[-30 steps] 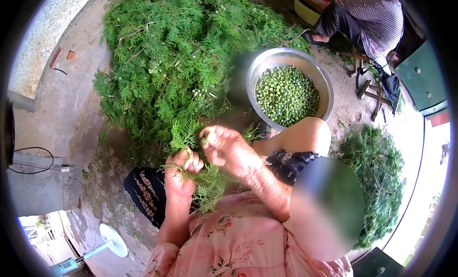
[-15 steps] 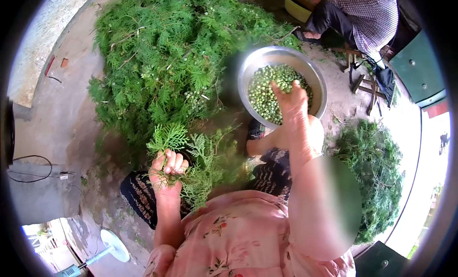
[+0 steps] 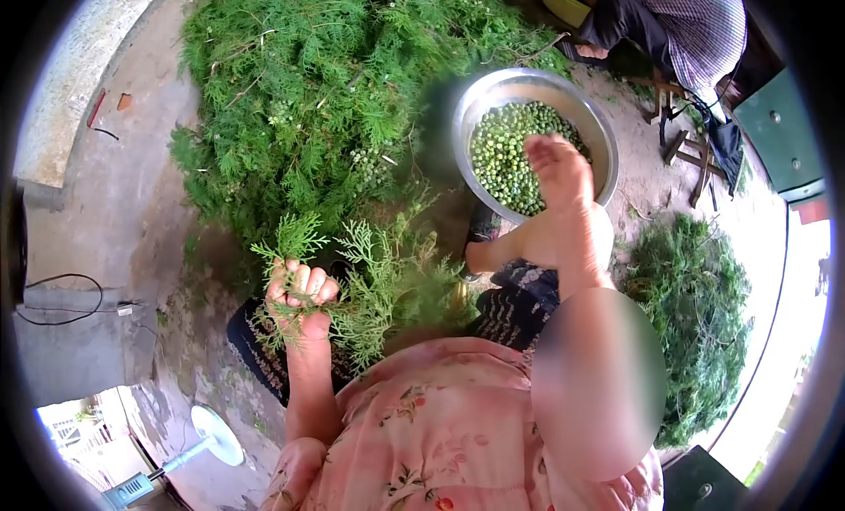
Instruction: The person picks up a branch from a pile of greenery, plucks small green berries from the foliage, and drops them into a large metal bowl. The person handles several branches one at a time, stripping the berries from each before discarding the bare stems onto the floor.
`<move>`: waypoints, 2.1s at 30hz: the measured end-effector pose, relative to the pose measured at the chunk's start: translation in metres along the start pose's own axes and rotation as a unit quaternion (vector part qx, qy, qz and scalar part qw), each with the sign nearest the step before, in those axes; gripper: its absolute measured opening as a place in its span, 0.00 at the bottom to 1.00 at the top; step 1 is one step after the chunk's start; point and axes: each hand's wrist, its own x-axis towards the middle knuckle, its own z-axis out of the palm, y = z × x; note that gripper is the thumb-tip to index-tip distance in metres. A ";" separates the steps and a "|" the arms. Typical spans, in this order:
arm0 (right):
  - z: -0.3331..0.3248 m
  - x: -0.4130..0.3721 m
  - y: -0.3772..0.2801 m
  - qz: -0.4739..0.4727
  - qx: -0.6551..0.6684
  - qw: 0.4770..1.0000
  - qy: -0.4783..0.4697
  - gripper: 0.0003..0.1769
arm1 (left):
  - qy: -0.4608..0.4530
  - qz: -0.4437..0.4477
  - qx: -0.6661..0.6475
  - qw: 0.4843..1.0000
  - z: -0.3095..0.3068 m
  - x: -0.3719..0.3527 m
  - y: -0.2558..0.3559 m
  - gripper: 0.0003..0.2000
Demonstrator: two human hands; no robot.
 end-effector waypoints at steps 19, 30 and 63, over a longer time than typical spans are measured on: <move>0.041 -0.155 0.103 0.180 -0.378 0.832 -0.364 0.21 | -0.022 0.048 -0.053 0.997 -0.005 -0.001 0.018 0.12; 0.089 -0.160 0.115 0.168 -0.103 0.907 -0.373 0.16 | -0.080 0.038 -0.050 0.995 0.032 0.020 0.014 0.10; 0.101 -0.185 0.140 -0.326 -0.533 0.701 -0.344 0.09 | 0.168 0.111 0.339 0.919 0.040 0.019 -0.014 0.08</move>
